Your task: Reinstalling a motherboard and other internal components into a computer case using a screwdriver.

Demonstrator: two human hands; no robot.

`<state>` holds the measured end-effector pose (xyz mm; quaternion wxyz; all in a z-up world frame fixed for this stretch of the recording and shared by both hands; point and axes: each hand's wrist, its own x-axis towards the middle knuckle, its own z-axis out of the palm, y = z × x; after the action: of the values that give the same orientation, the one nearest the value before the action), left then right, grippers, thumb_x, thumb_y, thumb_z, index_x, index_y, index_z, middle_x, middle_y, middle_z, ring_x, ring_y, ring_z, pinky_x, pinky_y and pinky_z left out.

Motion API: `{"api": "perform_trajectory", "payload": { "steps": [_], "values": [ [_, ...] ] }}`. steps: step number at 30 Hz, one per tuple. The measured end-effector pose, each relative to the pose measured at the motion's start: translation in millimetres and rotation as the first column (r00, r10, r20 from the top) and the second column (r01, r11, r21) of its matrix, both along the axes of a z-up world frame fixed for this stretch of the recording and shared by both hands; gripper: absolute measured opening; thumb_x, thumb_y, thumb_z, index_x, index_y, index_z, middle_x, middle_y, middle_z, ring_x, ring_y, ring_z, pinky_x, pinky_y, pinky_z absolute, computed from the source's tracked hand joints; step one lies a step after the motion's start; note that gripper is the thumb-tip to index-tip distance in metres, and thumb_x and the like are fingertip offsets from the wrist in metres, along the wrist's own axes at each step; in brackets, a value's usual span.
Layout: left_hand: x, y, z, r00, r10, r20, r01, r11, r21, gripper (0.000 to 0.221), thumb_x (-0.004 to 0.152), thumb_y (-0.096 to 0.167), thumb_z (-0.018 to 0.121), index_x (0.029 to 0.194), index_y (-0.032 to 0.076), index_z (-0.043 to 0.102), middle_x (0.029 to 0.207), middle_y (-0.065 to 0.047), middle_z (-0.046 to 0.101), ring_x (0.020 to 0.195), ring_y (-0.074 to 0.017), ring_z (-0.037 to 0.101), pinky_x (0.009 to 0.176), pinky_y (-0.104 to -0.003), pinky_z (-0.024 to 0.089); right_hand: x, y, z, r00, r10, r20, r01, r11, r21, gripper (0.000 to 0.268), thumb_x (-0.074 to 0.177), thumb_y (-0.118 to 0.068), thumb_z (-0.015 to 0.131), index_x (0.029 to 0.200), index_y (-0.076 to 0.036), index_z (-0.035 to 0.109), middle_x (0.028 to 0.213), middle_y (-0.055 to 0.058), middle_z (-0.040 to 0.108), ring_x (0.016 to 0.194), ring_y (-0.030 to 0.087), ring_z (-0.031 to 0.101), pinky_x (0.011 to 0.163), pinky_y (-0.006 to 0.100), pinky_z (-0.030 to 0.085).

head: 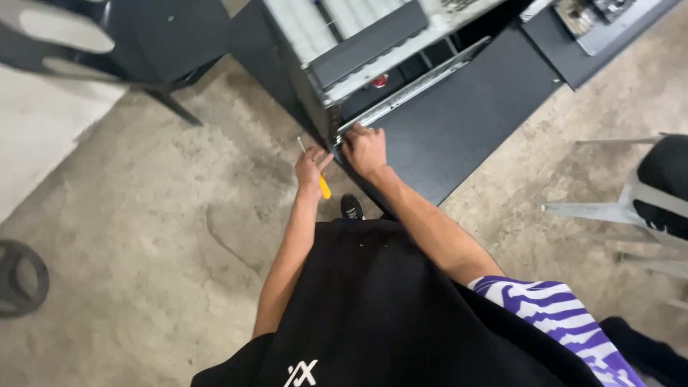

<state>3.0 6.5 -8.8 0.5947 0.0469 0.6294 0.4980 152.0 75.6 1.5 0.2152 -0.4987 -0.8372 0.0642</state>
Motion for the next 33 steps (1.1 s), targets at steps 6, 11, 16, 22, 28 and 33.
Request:
{"api": "perform_trajectory", "payload": {
  "steps": [6, 11, 16, 22, 28, 33],
  "values": [
    [10.1, 7.0, 5.9, 0.993, -0.019, -0.117, 0.016, 0.999, -0.028, 0.033, 0.101, 0.036, 0.056, 0.126, 0.015, 0.062, 0.125, -0.007, 0.066, 0.105, -0.0268, 0.076, 0.05, -0.026, 0.041, -1.4, 3.2, 1.5, 0.96, 0.046, -0.275, -0.037, 0.999, 0.039, 0.016, 0.081, -0.038, 0.069, 0.074, -0.024, 0.065, 0.075, -0.005, 0.057, 0.07, 0.022, 0.069, 0.061, 0.038, 0.047],
    [14.9, 14.2, 10.2, 0.985, -0.013, -0.175, 0.002, 0.998, -0.063, 0.027, 0.1, 0.03, 0.054, 0.121, 0.015, 0.063, 0.12, -0.005, 0.068, 0.103, -0.0276, 0.077, 0.054, -0.03, 0.043, -7.2, -1.9, 2.7, 0.933, 0.01, -0.36, -0.02, 0.999, -0.025, 0.017, 0.08, -0.037, 0.073, 0.08, -0.022, 0.065, 0.078, -0.004, 0.058, 0.075, 0.022, 0.069, 0.067, 0.038, 0.047],
    [19.8, 18.5, -0.1, 0.978, 0.026, -0.206, -0.043, 0.996, -0.081, 0.023, 0.096, 0.028, 0.056, 0.115, 0.019, 0.066, 0.116, -0.003, 0.069, 0.098, -0.0259, 0.079, 0.057, -0.035, 0.044, -5.6, -4.5, -2.3, 0.947, -0.037, -0.32, 0.016, 0.998, -0.067, 0.013, 0.082, -0.035, 0.073, 0.083, -0.024, 0.065, 0.081, -0.006, 0.06, 0.077, 0.018, 0.069, 0.072, 0.035, 0.046],
    [26.4, 13.8, 17.0, 0.978, 0.017, -0.209, -0.039, 0.994, -0.104, 0.022, 0.097, 0.025, 0.056, 0.115, 0.017, 0.065, 0.115, -0.001, 0.072, 0.095, -0.0241, 0.08, 0.056, -0.033, 0.043, 14.8, -5.2, 10.6, 0.882, 0.027, -0.471, -0.061, 0.996, -0.059, 0.01, 0.083, -0.027, 0.078, 0.088, -0.021, 0.073, 0.08, -0.004, 0.064, 0.074, 0.02, 0.071, 0.068, 0.034, 0.053],
    [30.3, 13.5, 50.9, 0.982, 0.023, -0.188, -0.038, 0.996, -0.08, 0.025, 0.102, 0.024, 0.054, 0.119, 0.011, 0.066, 0.118, -0.004, 0.07, 0.1, -0.0237, 0.079, 0.059, -0.029, 0.045, 18.5, -4.0, 12.0, 0.931, -0.022, -0.365, 0.007, 0.999, -0.042, 0.015, 0.089, -0.04, 0.075, 0.095, -0.027, 0.072, 0.089, -0.004, 0.059, 0.077, 0.019, 0.068, 0.075, 0.035, 0.044],
    [32.6, 14.8, 48.2, 0.975, -0.013, -0.222, -0.011, 0.994, -0.107, 0.029, 0.104, 0.025, 0.052, 0.123, 0.009, 0.066, 0.12, -0.005, 0.072, 0.099, -0.0214, 0.079, 0.061, -0.031, 0.047, 12.1, -4.9, -4.1, 0.973, -0.111, -0.202, 0.103, 0.993, -0.051, 0.022, 0.089, -0.051, 0.071, 0.085, -0.029, 0.069, 0.087, -0.007, 0.058, 0.073, 0.018, 0.066, 0.072, 0.036, 0.038]
  ]
}}
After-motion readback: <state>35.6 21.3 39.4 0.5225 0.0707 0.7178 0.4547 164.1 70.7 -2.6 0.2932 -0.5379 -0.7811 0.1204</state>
